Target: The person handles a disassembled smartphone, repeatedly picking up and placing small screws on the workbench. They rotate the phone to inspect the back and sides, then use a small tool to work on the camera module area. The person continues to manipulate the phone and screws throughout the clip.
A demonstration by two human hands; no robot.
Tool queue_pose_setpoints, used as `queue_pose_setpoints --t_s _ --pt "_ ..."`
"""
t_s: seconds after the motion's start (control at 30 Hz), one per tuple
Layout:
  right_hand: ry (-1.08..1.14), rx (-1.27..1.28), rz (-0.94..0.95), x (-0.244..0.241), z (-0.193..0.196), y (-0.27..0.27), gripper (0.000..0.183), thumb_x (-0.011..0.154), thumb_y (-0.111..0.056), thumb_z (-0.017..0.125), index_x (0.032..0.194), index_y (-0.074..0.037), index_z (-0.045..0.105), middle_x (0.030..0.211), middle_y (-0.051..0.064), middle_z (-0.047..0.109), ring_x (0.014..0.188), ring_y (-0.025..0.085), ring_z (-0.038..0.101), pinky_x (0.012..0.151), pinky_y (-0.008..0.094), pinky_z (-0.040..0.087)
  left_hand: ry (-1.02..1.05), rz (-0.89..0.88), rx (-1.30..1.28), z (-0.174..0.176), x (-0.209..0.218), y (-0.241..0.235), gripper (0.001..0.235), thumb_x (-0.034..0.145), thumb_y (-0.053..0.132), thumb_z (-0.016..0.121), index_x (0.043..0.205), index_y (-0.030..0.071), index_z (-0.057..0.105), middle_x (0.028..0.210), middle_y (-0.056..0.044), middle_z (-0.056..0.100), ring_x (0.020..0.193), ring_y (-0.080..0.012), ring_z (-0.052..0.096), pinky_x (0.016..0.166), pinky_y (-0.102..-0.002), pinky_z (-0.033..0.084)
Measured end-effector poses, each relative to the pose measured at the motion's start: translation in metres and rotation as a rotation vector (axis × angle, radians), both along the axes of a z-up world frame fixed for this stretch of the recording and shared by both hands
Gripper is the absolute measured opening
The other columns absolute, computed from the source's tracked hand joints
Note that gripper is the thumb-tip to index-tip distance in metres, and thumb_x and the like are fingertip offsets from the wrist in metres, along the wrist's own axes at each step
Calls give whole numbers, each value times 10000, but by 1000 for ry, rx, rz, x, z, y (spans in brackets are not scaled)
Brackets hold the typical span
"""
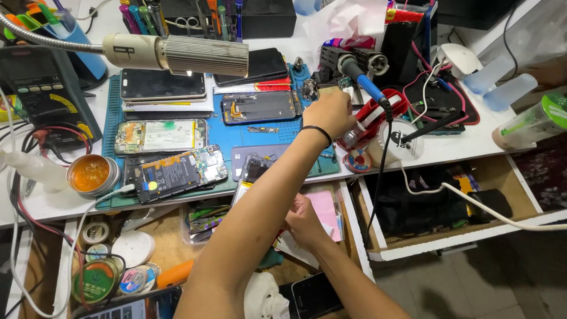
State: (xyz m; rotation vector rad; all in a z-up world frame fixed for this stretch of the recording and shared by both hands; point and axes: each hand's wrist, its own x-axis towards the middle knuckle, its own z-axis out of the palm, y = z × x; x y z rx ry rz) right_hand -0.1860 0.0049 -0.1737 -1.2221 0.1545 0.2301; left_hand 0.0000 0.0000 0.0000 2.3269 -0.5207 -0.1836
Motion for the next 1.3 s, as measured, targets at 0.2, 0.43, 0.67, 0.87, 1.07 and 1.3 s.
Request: queue_pose_setpoints --t_s 0.2,0.43,0.67,0.87,1.07,1.3 --pt "-7 -58 5 -2 25 6 156 923 27 642 1066 26 705 764 192 694 591 273 692 532 404 628 102 -53 -215 9 -12 2 184 766 253 738 877 111 777 999 -168 760 1033 -407 739 854 -472 602" --pt "-95 -34 -35 -12 67 17 66 907 -10 693 952 8 737 644 141 654 514 170 619 468 323 556 168 -41 -255 -3 -6 0 201 700 250 820 893 193 809 1092 -164 758 1091 -389 721 906 -476 589" --pt "-187 -98 19 -18 107 21 159 881 -86 723 981 -10 821 712 138 713 583 196 639 581 352 533 124 -34 -180 1 -21 -1 197 787 168 711 865 306 828 1038 -104 786 1046 -375 739 905 -473 602" --pt "-263 -211 66 -20 170 23 244 878 -187 759 1057 -35 824 863 170 773 757 280 703 774 459 561 56 -45 -148 -6 -23 -8 280 847 135 628 972 297 818 1032 -130 789 1017 -389 749 888 -473 616" --pt "-227 -210 44 -19 156 23 257 888 -139 708 1110 -32 779 865 177 755 714 301 702 719 462 577 -79 -108 -103 9 -32 -1 410 866 58 615 1211 234 749 1122 -190 766 1019 -422 749 870 -504 638" --pt "-117 -82 -15 -10 98 17 300 905 16 598 1192 4 685 777 202 698 540 302 674 495 397 611 -189 -128 63 4 -35 18 741 883 99 628 1557 265 367 1151 -192 742 1019 -434 748 878 -563 632"
